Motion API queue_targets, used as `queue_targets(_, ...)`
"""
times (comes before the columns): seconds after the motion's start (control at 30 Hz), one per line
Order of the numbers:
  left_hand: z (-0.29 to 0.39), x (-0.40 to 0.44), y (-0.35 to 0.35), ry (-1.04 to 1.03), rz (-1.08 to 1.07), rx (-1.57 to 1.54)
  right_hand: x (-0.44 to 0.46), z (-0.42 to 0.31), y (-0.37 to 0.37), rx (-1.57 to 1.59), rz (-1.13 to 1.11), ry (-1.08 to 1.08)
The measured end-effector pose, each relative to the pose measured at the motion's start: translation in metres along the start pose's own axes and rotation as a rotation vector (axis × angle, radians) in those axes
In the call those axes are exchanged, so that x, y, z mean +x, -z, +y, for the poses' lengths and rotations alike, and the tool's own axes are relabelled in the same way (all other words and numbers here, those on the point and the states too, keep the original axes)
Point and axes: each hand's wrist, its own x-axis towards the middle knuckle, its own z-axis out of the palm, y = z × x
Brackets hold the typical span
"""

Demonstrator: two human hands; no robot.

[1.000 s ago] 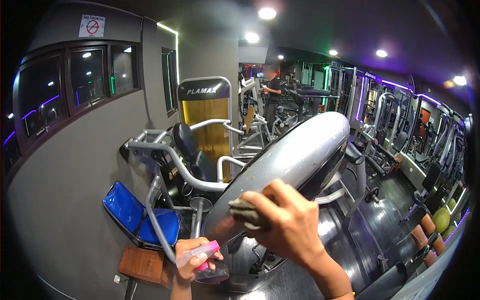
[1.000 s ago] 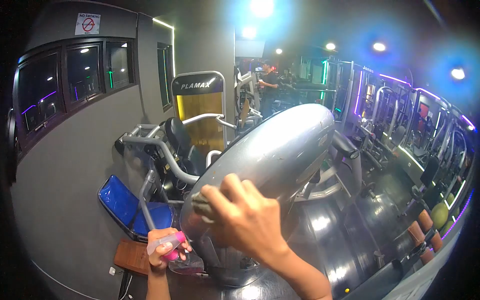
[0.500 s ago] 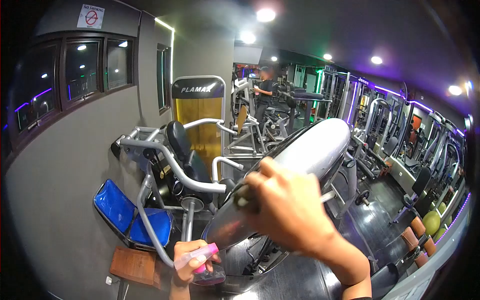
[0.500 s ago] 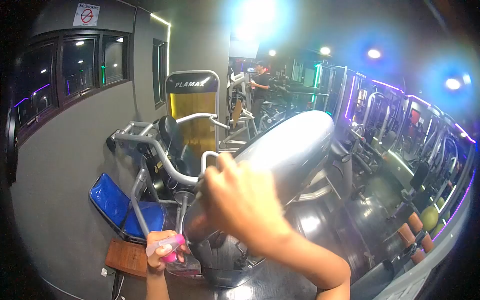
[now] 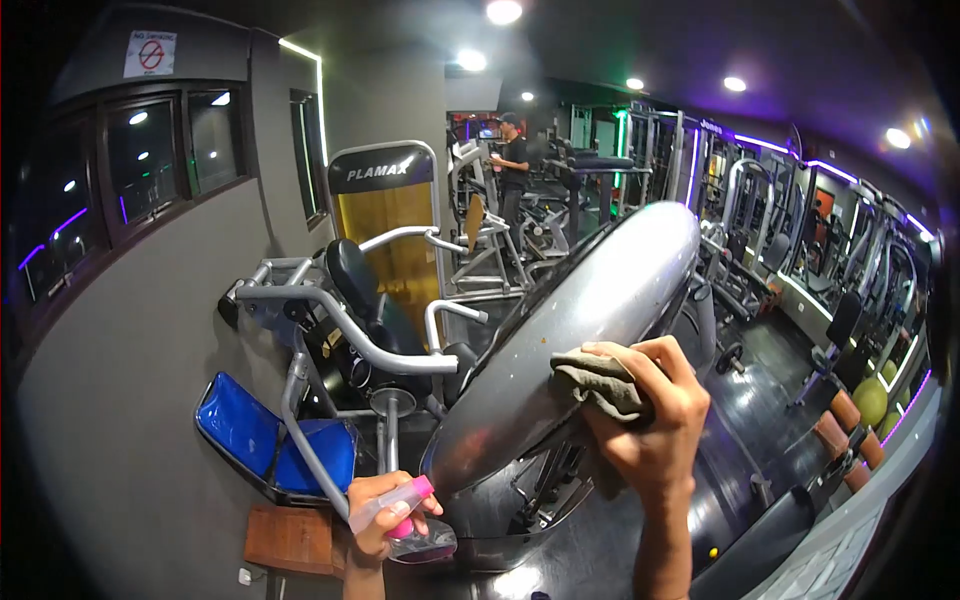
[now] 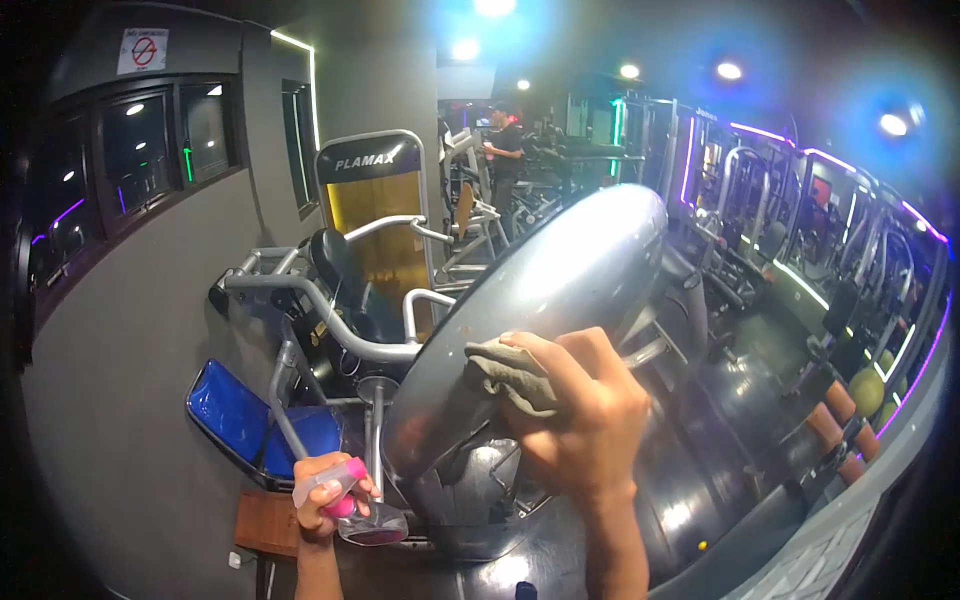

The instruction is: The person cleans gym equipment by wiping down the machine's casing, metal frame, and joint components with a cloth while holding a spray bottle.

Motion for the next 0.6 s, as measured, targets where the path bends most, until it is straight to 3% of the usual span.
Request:
queue_targets(0.07,0.002,0.001,-0.001,0.01,-0.015,0.007,-0.023,0.006,-0.02,0.018,0.133,0.055)
queue_targets(0.3,0.004,0.004,-0.002,0.06,-0.052,0.027,-0.102,0.003,-0.073,-0.025,0.057,0.286)
queue_targets(0.6,0.0,-0.02,-0.01,0.076,0.087,0.034,-0.087,0.044,-0.078,0.249,0.293,-0.054)
